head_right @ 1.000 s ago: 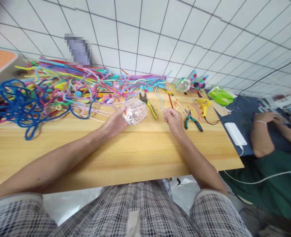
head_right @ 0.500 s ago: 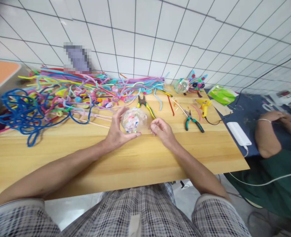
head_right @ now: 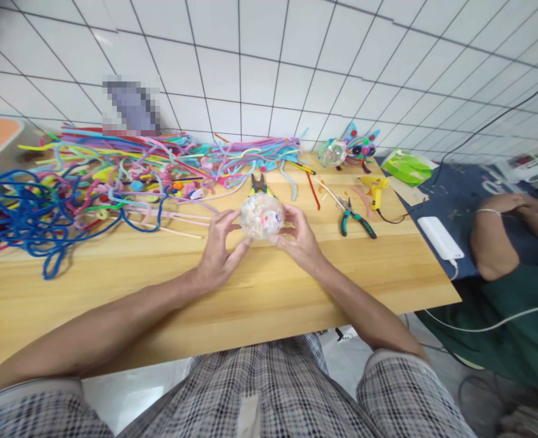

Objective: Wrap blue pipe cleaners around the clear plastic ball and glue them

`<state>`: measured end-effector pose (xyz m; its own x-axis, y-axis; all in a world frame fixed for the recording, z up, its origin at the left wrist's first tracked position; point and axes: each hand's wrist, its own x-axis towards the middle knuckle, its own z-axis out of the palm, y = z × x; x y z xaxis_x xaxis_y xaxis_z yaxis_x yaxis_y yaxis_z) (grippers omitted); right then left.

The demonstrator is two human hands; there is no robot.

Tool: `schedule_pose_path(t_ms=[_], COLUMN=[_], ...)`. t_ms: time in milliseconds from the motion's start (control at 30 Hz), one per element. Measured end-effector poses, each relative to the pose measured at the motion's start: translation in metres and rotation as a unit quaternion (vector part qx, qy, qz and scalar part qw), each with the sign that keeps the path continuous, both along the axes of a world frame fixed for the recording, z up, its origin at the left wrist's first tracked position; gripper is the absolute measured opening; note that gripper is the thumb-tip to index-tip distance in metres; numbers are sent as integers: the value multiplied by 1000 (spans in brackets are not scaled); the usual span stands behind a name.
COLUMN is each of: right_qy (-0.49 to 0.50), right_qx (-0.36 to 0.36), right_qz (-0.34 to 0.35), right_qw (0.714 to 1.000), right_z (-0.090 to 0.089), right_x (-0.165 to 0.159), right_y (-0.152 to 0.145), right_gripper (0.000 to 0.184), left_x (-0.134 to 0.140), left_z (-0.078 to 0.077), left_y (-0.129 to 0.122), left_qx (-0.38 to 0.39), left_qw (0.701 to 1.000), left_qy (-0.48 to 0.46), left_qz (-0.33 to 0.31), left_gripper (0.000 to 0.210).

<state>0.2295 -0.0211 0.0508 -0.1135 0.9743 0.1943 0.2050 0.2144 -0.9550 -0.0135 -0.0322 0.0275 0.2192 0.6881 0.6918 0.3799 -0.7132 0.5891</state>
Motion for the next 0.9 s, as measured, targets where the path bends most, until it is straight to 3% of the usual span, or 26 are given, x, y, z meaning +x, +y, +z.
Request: schedule_pose_path(t_ms=[267,467,767,900], right_qy=[-120,-190,-161,-153], right_qx=[128,164,146,111], right_qz=[-26,-18,47,91], right_qw=[984,968,975,978], right_z=[3,8,-3,-8], right_x=[0,2,15,21], right_y=[-5,-10,4,10], right_gripper=[93,95,99,94], left_x=[1,0,1,-5], left_z=[-5,-11,-12,-9], left_y=[5,4,5,11], left_qx=[-40,-84,-132,-97], left_qw=[997,994,985,994], left_qy=[-56,-57,-60,28], left_qz=[-20,-31,-93,-48], left_gripper=[67,71,78,70])
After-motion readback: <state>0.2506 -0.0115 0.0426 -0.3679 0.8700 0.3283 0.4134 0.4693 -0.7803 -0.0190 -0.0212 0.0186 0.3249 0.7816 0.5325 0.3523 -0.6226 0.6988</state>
